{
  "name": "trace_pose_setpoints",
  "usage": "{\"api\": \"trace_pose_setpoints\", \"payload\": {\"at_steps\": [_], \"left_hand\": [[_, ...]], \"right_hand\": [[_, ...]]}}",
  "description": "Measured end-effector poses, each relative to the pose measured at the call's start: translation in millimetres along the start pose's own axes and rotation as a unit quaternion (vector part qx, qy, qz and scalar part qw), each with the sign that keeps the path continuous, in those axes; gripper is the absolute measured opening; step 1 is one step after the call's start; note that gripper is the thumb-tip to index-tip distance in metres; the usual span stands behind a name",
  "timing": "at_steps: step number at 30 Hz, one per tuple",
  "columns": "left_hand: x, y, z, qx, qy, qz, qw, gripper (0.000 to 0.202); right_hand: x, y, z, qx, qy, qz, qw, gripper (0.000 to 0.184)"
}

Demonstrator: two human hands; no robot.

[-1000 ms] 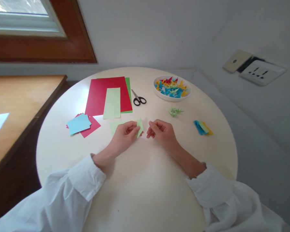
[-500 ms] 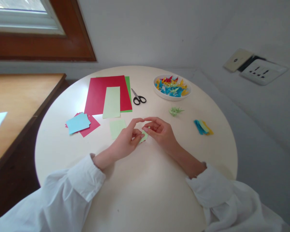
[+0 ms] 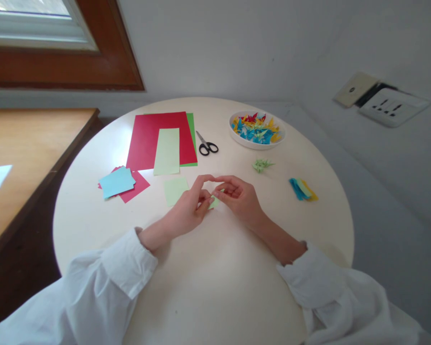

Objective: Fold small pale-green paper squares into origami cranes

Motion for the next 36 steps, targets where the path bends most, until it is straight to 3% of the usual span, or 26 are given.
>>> {"api": "trace_pose_setpoints", "payload": {"at_steps": [10,23,29,36], "left_hand": [[0,0,-1.0,-0.005,0.024,-0.001,1.000,0.038],[1,0,-0.9,-0.014,-0.001,-0.016,1.000,0.034],[6,3,1.2,-0.041,-0.116,-0.015,0.992,0.031],[5,4,-4.7,-0.083,-0.210,-0.058,0.972,0.022]], "right_hand": [[3,1,5,-0.034,-0.009,-0.026,0.999,0.022],[1,1,3,0.004,-0.042,-0.011,0.999,0.024],[2,1,2,-0.042,-0.049,-0.023,0.998,0.014],[5,0,-6,-0.009,-0.026,-0.027,0.999,0.024]]}}
Point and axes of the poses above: each hand's wrist, its own y-axis towards the middle knuckle, its own z-axis out of the palm, x = y × z, the point moved 2 cm from there along y, towards the middle knuckle, and after that the axes turned 13 degrees about x, right-handed, at the moved point
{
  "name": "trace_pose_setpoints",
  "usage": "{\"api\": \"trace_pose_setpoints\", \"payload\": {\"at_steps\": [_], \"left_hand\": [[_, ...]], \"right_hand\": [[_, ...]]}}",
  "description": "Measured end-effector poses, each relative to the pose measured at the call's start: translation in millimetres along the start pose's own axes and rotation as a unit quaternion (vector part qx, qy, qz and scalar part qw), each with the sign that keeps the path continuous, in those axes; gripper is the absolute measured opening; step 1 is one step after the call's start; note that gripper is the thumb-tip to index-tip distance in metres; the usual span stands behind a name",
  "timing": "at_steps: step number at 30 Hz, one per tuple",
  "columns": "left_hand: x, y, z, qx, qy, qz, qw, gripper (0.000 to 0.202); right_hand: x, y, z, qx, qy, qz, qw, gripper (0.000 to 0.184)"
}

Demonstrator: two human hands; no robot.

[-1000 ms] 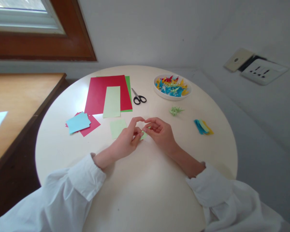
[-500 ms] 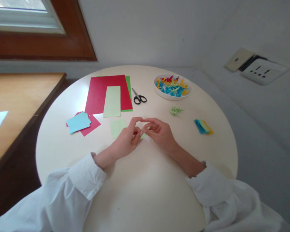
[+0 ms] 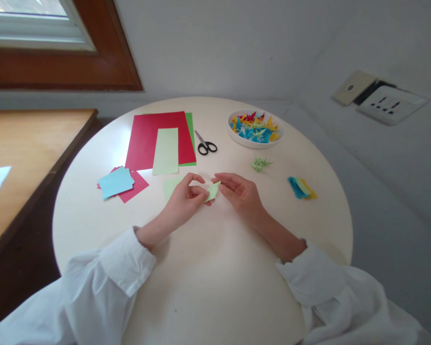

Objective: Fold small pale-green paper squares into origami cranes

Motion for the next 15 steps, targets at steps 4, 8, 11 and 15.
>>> {"api": "trace_pose_setpoints", "payload": {"at_steps": [4,8,11,15], "left_hand": [[-5.1,0.0,-1.7,-0.026,-0.028,-0.016,0.999,0.017],[-4.4,0.4,-2.4,-0.026,-0.034,-0.014,0.999,0.013],[-2.1,1.0,-2.5,-0.011,-0.050,-0.017,0.999,0.010],[0.2,1.2,-1.4,0.012,-0.102,-0.034,0.994,0.009]], "right_hand": [[5.9,-1.4,-8.7,-0.013,-0.064,-0.019,0.998,0.025],[6.0,-2.0,-8.1,0.034,-0.089,-0.022,0.995,0.022],[2.9,-1.7,-4.8,0.067,-0.086,-0.034,0.993,0.014],[-1.0,-1.4,-4.1,0.086,-0.069,-0.035,0.993,0.007]]}}
Point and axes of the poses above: each hand's wrist, its own y-axis towards the middle knuckle, its own z-axis out of the palm, x = y × z, the point moved 2 cm from there along y, towards the middle knuckle, and after that the axes turned 13 degrees about x, right-handed, at the moved point
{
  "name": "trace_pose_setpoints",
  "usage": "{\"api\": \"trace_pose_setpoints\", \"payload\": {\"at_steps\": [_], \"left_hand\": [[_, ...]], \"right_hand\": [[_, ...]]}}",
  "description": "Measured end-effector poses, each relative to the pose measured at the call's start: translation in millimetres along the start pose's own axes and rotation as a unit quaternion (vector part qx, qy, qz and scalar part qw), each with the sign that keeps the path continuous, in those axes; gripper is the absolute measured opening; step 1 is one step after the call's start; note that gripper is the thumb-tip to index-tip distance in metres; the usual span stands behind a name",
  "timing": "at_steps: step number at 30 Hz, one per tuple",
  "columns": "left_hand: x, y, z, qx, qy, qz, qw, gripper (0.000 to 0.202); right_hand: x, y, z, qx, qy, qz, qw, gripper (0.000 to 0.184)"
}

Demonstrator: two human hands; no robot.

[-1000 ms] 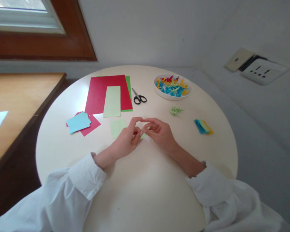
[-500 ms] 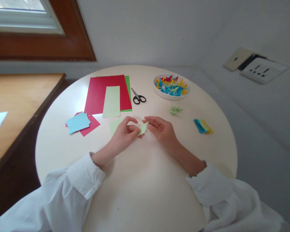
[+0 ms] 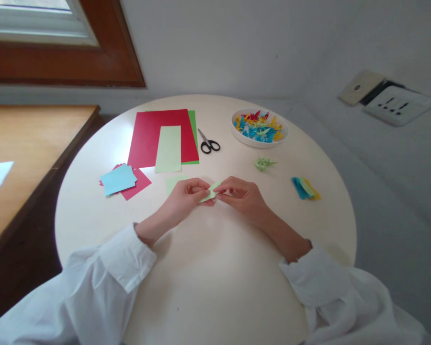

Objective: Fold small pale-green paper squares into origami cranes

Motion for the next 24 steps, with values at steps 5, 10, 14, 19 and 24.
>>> {"api": "trace_pose_setpoints", "payload": {"at_steps": [5,10,14,19,24], "left_hand": [[-0.9,-0.2,0.3,0.008,-0.038,-0.003,0.999,0.009],[-5.0,-0.8,2.4,0.014,-0.030,-0.021,0.999,0.011],[-7.7,-1.7,5.5,0.015,-0.017,-0.030,0.999,0.014],[-6.4,-1.5,6.2,0.012,0.000,-0.014,1.000,0.020],[-3.5,-0.7,2.2,0.026,0.030,0.001,0.999,0.023]], "right_hand": [[-1.2,-0.8,-1.3,0.002,0.016,0.007,1.000,0.007],[-1.5,-1.3,2.3,0.014,0.051,0.031,0.998,0.010],[-1.0,-1.1,5.6,0.025,0.082,0.035,0.996,0.011],[1.7,-0.5,5.6,0.025,0.065,0.033,0.997,0.015],[3.7,0.0,4.4,0.028,0.051,0.027,0.998,0.014]]}}
Point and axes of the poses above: each hand's wrist, its own y-axis towards the middle knuckle, its own z-axis out of the palm, x = y × z, the point moved 2 cm from there along y, towards the middle knuckle, and after that the axes turned 13 degrees about x, right-handed, at the moved point
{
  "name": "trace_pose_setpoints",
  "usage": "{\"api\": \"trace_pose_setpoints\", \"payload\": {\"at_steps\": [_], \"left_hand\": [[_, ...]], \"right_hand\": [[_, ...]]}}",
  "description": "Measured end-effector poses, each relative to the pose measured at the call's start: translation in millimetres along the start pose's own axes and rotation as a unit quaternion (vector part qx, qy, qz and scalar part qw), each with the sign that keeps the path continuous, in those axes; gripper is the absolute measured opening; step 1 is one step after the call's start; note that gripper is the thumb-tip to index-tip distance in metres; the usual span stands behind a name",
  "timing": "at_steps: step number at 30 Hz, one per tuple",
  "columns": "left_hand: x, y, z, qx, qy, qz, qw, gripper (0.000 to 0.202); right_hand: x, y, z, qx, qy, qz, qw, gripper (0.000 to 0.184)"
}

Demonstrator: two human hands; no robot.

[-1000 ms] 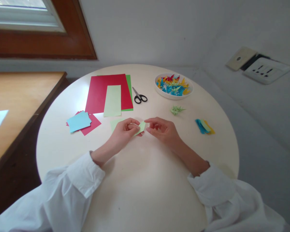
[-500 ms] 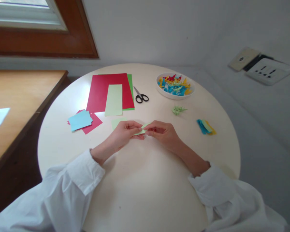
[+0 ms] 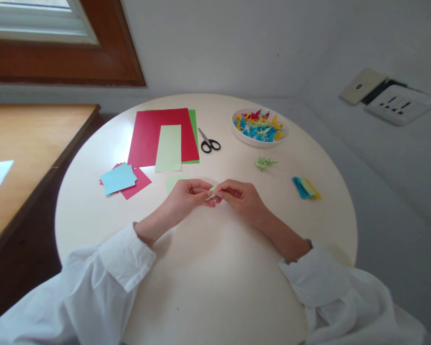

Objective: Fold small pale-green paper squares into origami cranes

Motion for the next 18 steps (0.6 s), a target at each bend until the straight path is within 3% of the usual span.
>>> {"api": "trace_pose_setpoints", "payload": {"at_steps": [18], "left_hand": [[-1.4,-0.2,0.6,-0.016,0.016,-0.006,1.000,0.036]], "right_hand": [[0.7,-0.2,0.0,-0.025,-0.050,-0.004,0.998,0.008]]}}
Point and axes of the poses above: each hand's wrist, its own y-axis towards the middle knuckle, its own z-axis out of the palm, x = y × z, the point moved 2 cm from there along y, towards the middle knuckle, and after that the axes turned 13 degrees about x, right-handed, at the moved point
